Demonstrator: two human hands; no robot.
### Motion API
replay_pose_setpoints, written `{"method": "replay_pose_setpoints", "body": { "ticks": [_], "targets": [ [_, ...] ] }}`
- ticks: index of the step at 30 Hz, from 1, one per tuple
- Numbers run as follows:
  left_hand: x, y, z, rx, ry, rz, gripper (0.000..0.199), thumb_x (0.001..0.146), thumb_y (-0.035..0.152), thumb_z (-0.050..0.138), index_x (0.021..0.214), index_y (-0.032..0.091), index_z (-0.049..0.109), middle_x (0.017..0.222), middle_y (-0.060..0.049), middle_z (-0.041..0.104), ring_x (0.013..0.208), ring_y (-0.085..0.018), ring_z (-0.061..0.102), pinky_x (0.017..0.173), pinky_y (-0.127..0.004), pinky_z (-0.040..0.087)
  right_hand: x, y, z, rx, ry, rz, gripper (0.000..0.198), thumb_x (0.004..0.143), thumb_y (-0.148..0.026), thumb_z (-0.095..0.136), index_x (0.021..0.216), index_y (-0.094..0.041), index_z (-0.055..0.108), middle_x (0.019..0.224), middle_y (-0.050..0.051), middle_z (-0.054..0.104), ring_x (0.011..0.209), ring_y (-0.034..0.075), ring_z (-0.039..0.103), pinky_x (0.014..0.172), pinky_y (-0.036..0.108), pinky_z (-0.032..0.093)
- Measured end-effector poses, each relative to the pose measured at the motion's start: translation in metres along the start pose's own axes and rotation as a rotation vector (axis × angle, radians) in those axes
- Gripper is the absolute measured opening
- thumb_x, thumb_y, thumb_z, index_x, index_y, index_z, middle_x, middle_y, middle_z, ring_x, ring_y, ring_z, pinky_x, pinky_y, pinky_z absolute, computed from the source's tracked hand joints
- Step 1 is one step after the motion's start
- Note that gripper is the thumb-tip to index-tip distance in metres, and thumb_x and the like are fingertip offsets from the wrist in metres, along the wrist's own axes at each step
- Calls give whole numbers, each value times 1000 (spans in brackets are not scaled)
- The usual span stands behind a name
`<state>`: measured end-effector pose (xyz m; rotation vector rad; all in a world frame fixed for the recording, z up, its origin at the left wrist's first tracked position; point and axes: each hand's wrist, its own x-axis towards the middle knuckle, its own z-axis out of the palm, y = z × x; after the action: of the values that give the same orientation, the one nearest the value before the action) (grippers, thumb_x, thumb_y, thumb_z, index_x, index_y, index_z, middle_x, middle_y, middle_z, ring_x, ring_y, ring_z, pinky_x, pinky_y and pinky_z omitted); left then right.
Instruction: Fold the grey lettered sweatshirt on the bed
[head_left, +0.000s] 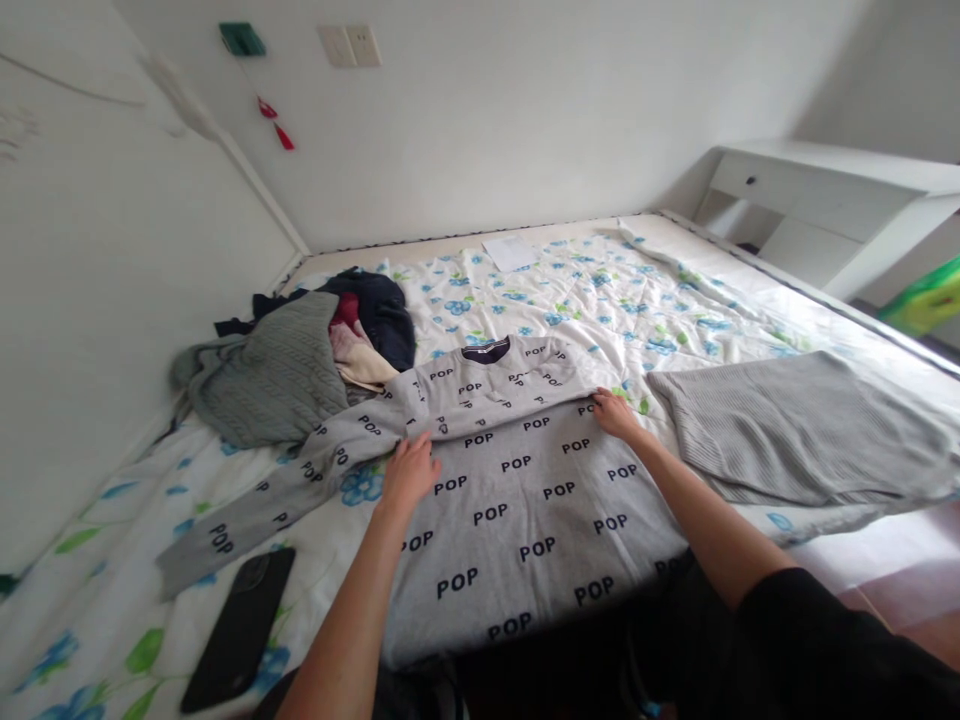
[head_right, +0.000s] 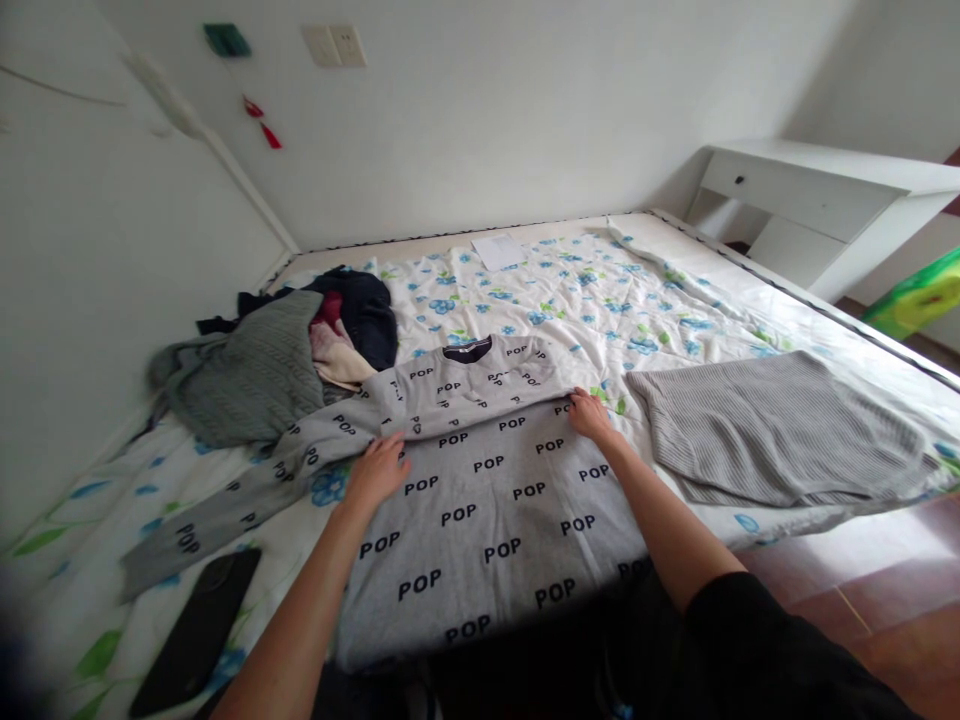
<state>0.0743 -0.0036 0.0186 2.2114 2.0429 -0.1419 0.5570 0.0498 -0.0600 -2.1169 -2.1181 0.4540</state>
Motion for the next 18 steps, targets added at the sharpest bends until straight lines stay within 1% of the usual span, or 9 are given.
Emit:
{"method": "replay_pose_setpoints", "body": {
  "ticks": [2, 3, 6, 8, 10, 13, 15, 17, 18],
  "targets": [
    [1, -2, 6, -4, -164, 9, 53, 98, 30, 63, 147, 18, 80, 180, -13, 56, 160, -40, 58, 133, -49, 45, -1, -1, 0, -40, -85, -29, 49, 110, -20, 47, 146, -10, 78, 175, 21, 58, 156, 33, 60, 135, 43, 38],
    [2, -3, 8, -4, -206, 13, 51, 97, 32, 65, 144, 18, 81, 178, -13, 58, 158, -39, 61, 133, -47, 45, -1, -2, 1, -57, -106, -40, 48, 108, -20, 49, 144, -10, 79, 174, 22, 58, 157, 33, 59, 135, 43, 37],
    [5, -6, 11, 20, -236, 29, 46, 103, 38, 60, 139, 19, 83, 173, -14, 64, 156, -36, 63, 132, -44, 44, -6, -8, 1, -84, -93, -111, 48, 105, -20, 53, 144, -12, 79, 175, 22, 58, 169, 33, 45, 141, 49, 27],
    [6, -7, 9, 33, -255, 40, 45, 106, 39, 57, 136, 20, 84, 171, -14, 66, 156, -36, 63, 131, -43, 44, -10, -13, 0, -83, -91, -179, 47, 105, -21, 55, 144, -12, 79, 179, 21, 53, 173, 32, 38, 143, 50, 22],
    [5, -9, 7, 29, -263, 40, 42, 106, 37, 57, 134, 21, 84, 171, -13, 66, 156, -35, 63, 131, -43, 43, -15, -17, -6, -68, -96, -179, 47, 105, -23, 56, 146, -11, 77, 183, 21, 48, 171, 32, 42, 142, 48, 26],
    [0, -3, -1, -9, -221, 16, 34, 104, 33, 63, 127, 23, 85, 163, -13, 72, 153, -36, 64, 130, -47, 44, -23, -28, -23, -65, -93, -15, 49, 105, -23, 58, 149, -11, 75, 178, 23, 52, 159, 38, 54, 132, 51, 41],
    [-6, 12, -10, -66, -126, 16, 28, 101, 27, 65, 120, 23, 85, 150, -15, 79, 147, -37, 67, 127, -50, 47, -30, -47, -36, -107, -67, 87, 44, 106, -20, 56, 143, -11, 79, 170, 26, 59, 154, 44, 57, 124, 54, 49],
    [-13, 42, -20, -209, 0, 105, 23, 100, 22, 64, 113, 23, 83, 135, -14, 83, 136, -34, 70, 123, -49, 51, -41, -81, -44, -148, -53, 80, 39, 108, -18, 53, 131, -10, 83, 156, 28, 69, 147, 44, 63, 116, 52, 54],
    [-18, 61, -24, -326, 52, 187, 21, 101, 22, 62, 110, 24, 81, 128, -13, 82, 129, -31, 72, 119, -47, 53, -49, -102, -44, -152, -65, 31, 38, 110, -18, 52, 126, -10, 85, 145, 28, 75, 141, 42, 68, 113, 49, 56]
  ]
}}
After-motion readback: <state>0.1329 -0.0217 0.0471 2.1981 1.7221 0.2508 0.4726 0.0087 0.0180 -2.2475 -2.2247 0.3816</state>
